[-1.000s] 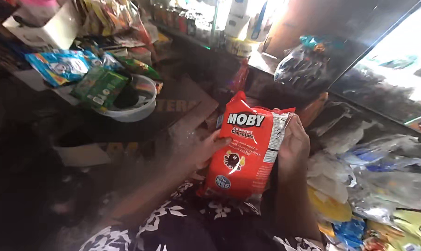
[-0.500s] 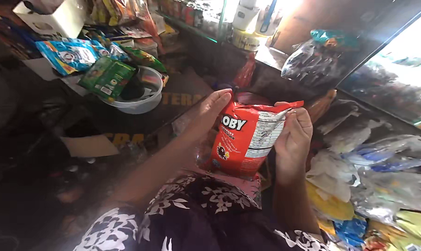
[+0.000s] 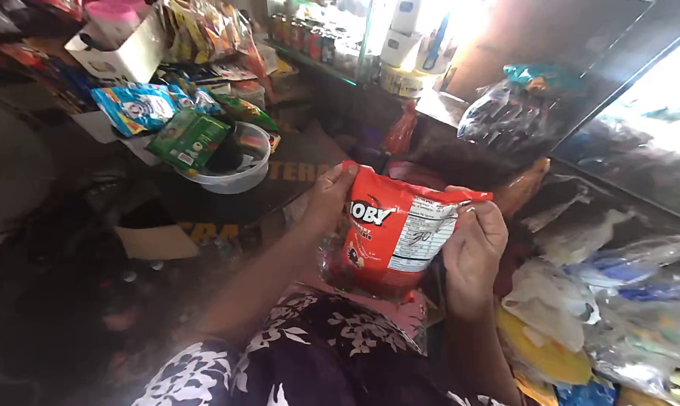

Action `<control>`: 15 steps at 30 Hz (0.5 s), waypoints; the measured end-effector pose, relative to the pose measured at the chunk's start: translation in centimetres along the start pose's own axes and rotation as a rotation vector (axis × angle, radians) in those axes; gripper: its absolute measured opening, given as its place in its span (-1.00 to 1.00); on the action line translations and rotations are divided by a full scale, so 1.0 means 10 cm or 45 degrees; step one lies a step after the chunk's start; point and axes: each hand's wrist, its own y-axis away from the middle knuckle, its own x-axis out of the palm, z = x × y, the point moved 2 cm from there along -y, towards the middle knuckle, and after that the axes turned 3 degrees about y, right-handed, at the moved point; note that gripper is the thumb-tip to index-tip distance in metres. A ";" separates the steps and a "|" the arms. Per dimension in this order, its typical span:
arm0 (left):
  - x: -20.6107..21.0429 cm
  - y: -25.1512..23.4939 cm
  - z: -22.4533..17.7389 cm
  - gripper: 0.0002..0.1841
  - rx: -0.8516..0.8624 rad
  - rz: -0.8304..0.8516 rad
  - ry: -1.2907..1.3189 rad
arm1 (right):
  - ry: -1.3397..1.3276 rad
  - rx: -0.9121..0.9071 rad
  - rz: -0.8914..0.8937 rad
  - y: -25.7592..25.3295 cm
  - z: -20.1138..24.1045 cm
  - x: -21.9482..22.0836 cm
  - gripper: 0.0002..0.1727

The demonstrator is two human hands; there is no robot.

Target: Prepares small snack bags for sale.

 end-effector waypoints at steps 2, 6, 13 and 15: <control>0.03 0.03 0.01 -0.68 -0.039 -0.080 0.193 | -0.023 -0.009 0.012 0.07 -0.03 0.03 -0.82; -0.05 0.10 0.10 -0.64 -0.109 -0.134 0.356 | -0.133 0.003 0.079 0.22 -0.09 0.11 -0.85; -0.47 -0.12 0.32 -0.64 0.442 0.031 0.164 | -0.018 -0.257 0.700 0.48 0.08 0.47 -0.80; -0.59 -0.23 0.41 -0.72 0.429 0.337 0.465 | -0.173 -0.262 0.883 0.55 0.11 0.58 -0.79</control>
